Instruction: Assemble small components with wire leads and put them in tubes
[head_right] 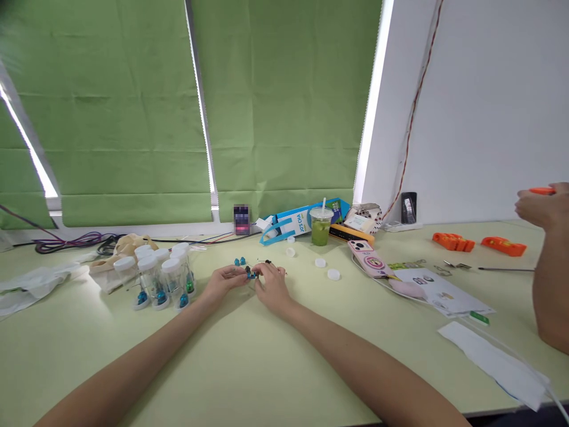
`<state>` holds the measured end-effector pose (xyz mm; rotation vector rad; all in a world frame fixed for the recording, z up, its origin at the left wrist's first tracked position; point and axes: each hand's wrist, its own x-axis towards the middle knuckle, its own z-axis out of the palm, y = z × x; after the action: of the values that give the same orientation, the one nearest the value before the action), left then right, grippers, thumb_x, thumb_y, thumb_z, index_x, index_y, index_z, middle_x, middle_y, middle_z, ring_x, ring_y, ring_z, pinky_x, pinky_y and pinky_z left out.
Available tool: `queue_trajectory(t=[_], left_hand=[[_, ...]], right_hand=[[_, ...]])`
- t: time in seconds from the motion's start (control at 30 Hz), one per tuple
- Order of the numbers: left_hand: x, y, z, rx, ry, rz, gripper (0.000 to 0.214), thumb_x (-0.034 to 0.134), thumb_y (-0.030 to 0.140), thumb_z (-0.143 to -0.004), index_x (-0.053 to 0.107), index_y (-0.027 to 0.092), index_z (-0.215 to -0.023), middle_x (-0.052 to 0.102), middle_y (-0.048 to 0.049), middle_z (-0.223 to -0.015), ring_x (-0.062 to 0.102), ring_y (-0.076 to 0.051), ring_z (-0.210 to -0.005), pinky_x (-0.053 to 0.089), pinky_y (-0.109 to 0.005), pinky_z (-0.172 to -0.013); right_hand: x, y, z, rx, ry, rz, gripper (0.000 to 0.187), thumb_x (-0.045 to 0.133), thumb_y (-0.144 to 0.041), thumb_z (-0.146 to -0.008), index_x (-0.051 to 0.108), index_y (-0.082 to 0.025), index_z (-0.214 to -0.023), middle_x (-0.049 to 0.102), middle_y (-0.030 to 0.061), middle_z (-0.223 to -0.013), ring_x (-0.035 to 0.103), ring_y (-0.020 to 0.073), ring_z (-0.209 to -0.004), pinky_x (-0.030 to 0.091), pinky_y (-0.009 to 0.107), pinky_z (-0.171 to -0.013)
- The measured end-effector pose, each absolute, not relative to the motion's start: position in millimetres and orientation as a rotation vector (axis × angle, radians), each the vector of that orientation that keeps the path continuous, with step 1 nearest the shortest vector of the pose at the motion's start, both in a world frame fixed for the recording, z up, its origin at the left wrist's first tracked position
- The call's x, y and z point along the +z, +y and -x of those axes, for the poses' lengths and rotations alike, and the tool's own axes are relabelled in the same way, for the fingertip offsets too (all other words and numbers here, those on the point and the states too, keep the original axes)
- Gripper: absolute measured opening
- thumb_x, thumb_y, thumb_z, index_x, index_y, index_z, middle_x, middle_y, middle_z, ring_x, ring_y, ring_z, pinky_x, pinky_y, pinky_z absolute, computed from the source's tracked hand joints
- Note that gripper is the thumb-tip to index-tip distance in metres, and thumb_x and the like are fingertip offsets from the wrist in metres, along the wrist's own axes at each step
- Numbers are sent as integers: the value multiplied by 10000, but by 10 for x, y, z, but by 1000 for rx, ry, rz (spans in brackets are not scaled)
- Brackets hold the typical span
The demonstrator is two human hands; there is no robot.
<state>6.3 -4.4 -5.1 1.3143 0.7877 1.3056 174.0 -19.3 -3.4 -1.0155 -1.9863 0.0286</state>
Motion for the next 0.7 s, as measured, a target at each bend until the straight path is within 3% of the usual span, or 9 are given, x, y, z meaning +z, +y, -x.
queue_trajectory(t=[0.7], left_hand=[[-41, -47, -73, 1305, 810, -1299, 255, 768, 239, -554, 654, 119, -748, 711, -66, -705, 667, -199, -713, 509, -329, -761]], right_hand=[[-31, -194, -1739, 77, -2012, 1058, 231, 394, -104, -806, 523, -223, -956, 616, 7, -901, 530, 157, -840, 274, 301, -778]])
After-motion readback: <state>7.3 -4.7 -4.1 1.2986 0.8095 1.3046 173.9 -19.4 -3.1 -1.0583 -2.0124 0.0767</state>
